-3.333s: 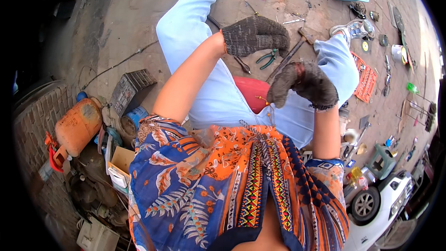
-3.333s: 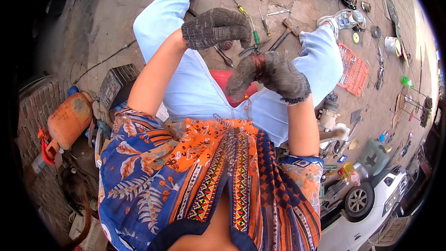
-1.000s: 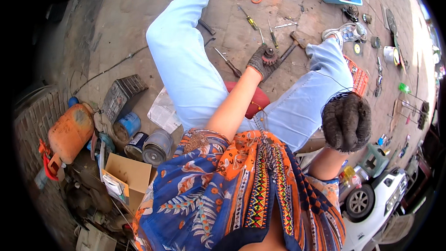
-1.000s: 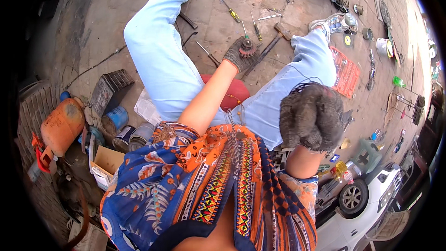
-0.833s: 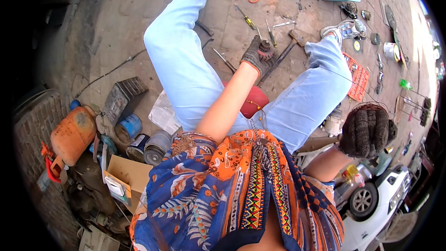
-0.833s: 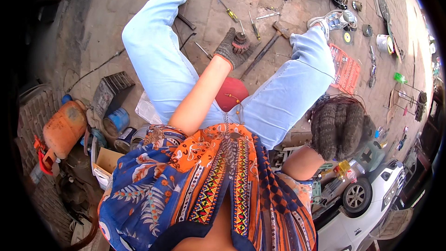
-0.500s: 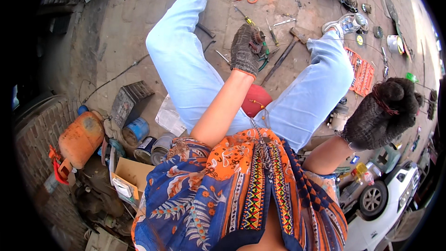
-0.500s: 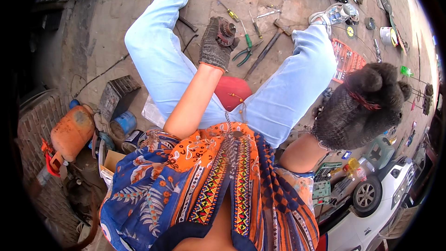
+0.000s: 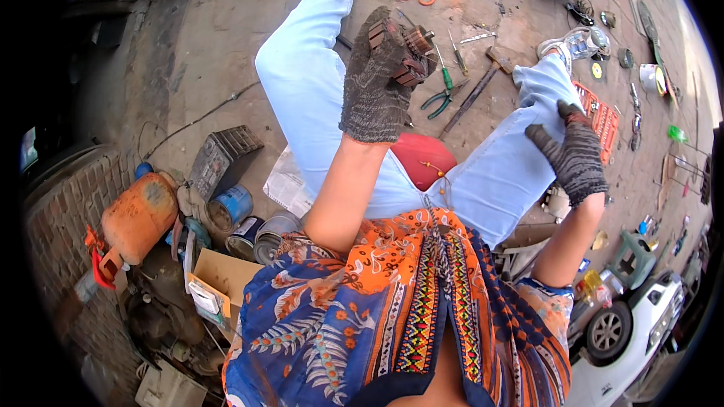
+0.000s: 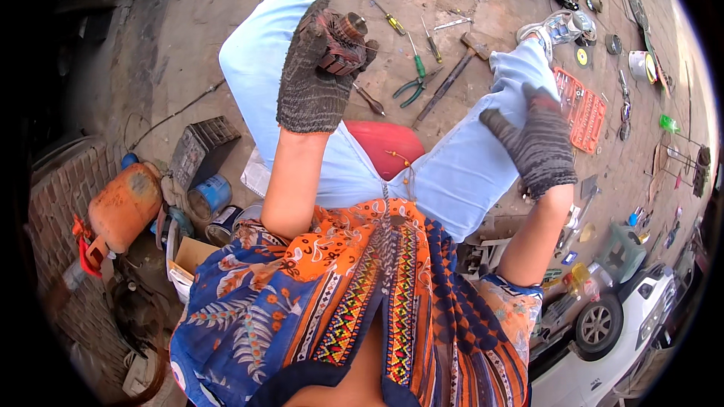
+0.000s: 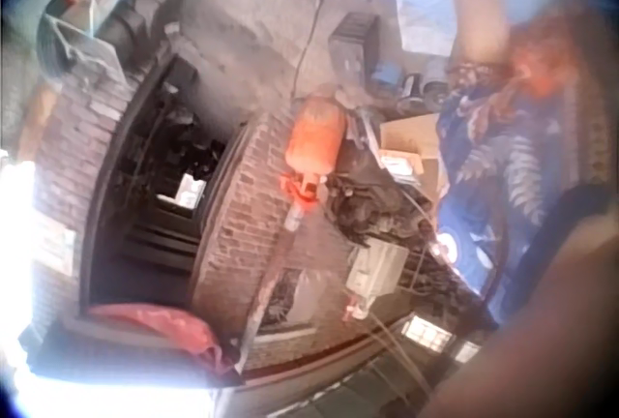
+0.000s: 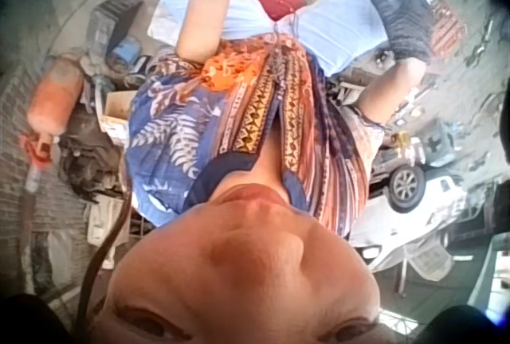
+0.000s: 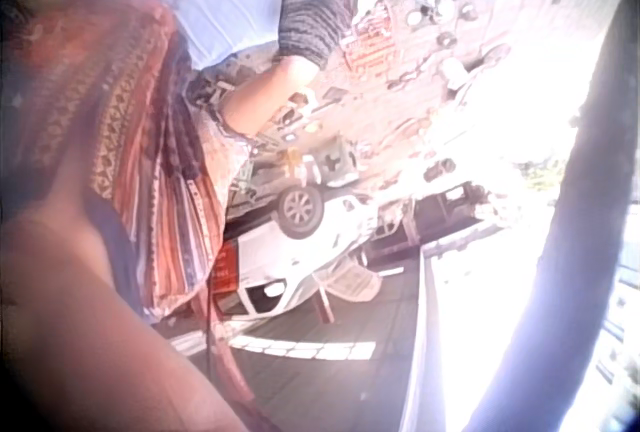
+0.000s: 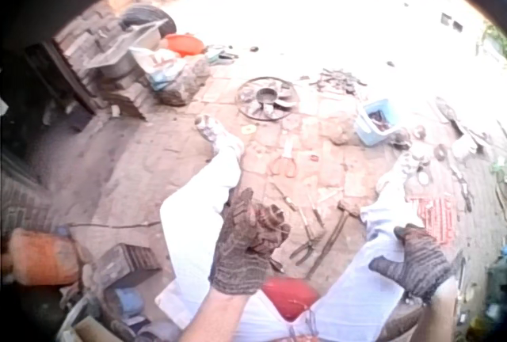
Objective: The person sits on the ground and uses pliers and a screwdriver to manipulate a cylindrical electrical component with copper windings. They repeatedly adjust the wires and internal parts of the component while surrounded by various tools.
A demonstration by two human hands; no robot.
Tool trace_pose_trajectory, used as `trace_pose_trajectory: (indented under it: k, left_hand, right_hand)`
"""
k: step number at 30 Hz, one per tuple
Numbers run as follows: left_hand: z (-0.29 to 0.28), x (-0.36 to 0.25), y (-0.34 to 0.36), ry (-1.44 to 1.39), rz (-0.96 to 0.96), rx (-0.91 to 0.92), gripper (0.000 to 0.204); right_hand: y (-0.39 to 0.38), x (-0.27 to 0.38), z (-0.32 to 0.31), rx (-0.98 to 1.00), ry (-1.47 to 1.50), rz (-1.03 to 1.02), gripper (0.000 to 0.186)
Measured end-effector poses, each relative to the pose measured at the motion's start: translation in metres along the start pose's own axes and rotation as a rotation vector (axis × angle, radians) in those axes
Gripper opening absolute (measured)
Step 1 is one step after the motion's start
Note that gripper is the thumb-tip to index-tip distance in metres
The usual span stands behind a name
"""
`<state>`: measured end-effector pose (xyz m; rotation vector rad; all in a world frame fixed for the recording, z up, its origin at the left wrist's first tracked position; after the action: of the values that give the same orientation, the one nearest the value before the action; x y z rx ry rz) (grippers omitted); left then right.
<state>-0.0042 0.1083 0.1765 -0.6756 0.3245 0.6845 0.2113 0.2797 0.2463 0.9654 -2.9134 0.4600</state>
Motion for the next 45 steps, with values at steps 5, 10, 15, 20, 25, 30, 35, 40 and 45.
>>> trace_pose_trajectory:
  k: [5,10,15,20,25,30,35,40,45]
  left_hand:
    - [-0.003,-0.02,0.011,-0.067,0.027,0.224,0.021]
    - [-0.003,-0.022,0.019,-0.042,0.041,0.163,0.024]
    - [-0.016,-0.012,0.014,-0.043,-0.038,-0.157,0.033]
    - [-0.03,-0.002,0.014,-0.008,-0.105,-0.165,0.041]
    - [0.003,0.035,0.024,-0.101,-0.395,-0.063,0.035]
    - [-0.005,0.022,0.008,-0.187,-0.377,-0.26,0.035]
    - [-0.028,0.044,0.026,-0.147,-0.375,-0.164,0.044]
    - [-0.078,0.092,0.046,-0.029,-0.167,-0.488,0.019]
    - [-0.155,0.163,0.042,0.041,-0.282,-0.671,0.024]
  right_hand:
    - [-0.077,0.08,0.066,0.932,0.453,-0.407,0.048]
    - [-0.12,0.149,0.035,1.401,0.881,-0.598,0.051]
    - [-0.087,0.139,0.003,1.023,1.58,-0.625,0.054]
    - [-0.038,0.1,-0.019,0.213,2.205,-0.293,0.058]
    - [-0.03,0.08,-0.04,-0.229,2.442,-0.3,0.061]
    - [-0.008,0.098,-0.041,-0.051,2.764,-0.474,0.065]
    - [0.042,0.08,-0.022,-0.327,2.691,-0.26,0.051]
    - [0.1,0.032,0.106,-0.689,2.263,0.474,0.033]
    - [0.103,-0.007,0.255,-0.524,2.166,1.081,0.033]
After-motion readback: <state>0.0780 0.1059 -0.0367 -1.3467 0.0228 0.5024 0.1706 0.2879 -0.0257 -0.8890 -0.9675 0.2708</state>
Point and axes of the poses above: each hand's wrist, its own y-axis towards the middle knuckle, its own z-axis out of the palm, x = y × z, the point moved 7 cm from there along y, towards the middle knuckle, and after that the axes turned 6 degrees about -x, right-handed, at the moved point
